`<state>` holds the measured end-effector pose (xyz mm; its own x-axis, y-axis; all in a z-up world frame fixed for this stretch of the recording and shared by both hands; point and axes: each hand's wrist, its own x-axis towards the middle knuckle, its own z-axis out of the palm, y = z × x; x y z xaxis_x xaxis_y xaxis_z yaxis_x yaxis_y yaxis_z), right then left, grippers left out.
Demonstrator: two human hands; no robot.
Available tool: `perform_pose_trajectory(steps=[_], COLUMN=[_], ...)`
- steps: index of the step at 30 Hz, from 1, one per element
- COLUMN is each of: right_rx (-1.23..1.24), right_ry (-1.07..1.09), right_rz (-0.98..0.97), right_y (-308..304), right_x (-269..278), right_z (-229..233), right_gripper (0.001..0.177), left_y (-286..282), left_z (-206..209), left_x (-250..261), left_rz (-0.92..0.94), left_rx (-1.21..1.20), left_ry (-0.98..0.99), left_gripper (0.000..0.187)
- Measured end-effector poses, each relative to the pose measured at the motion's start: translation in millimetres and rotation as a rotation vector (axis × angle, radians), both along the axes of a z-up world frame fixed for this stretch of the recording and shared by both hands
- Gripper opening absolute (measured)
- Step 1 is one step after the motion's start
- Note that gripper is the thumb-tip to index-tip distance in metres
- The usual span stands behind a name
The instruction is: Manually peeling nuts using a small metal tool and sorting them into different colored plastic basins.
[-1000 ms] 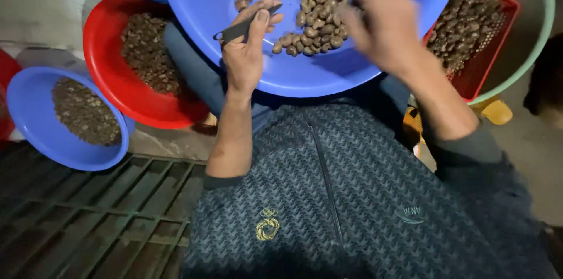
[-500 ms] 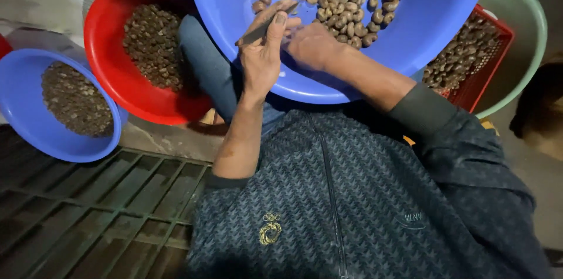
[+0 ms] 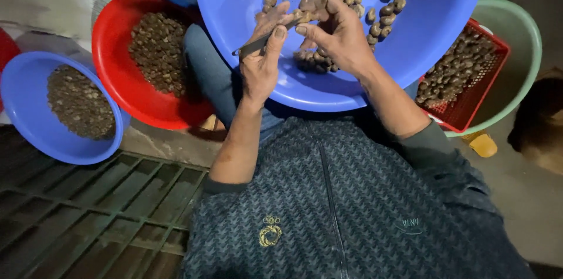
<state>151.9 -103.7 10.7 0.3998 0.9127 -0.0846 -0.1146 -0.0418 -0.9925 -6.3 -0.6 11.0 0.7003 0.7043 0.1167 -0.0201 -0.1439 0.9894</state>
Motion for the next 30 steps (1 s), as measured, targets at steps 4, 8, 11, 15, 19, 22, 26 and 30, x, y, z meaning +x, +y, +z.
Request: perform_pose_trajectory(steps=[4,8,11,15,19,22,26,30], right_rx=[0.061,0.057,0.05,0.046,0.035,-0.04,-0.049,-0.085], right_ry=[-0.017,-0.123,-0.226,-0.289,-0.374,-0.435,-0.408,-0.131], right_rz=[0.021,-0.004,-0.031,-0.044,-0.053,-0.055,-0.052,0.022], right_y=[1,-1,-2,-3,-2,-3,-3,-4], right_x=[-3,-4,-4,-5,-4,-4,-5,-3], right_z=[6,0,-5,3,0,-3,-3,7], right_gripper=[0.026,0.028,0.036,0.025,0.029,0.03,0.025,0.022], left_y=[0,-1,-1,-3,-3,-4,-2,-1], left_z=[-3,-6,-6,-7,-10,0,4,5], left_x=[1,2,2,4,1,3,1,0], left_rz=[-0.05,0.02,0.002,0.041,0.033,0.054,0.041,0.027], left_rx=[-0.134,-0.161,-0.173,-0.232,-0.239,-0.135,-0.25,-0.244], left_ry=[-0.066,-0.061,-0.067,-0.072,-0.061,-0.008,0.018,0.016], left_gripper=[0.028,0.028,0.027,0.026,0.027,0.025,0.028,0.026])
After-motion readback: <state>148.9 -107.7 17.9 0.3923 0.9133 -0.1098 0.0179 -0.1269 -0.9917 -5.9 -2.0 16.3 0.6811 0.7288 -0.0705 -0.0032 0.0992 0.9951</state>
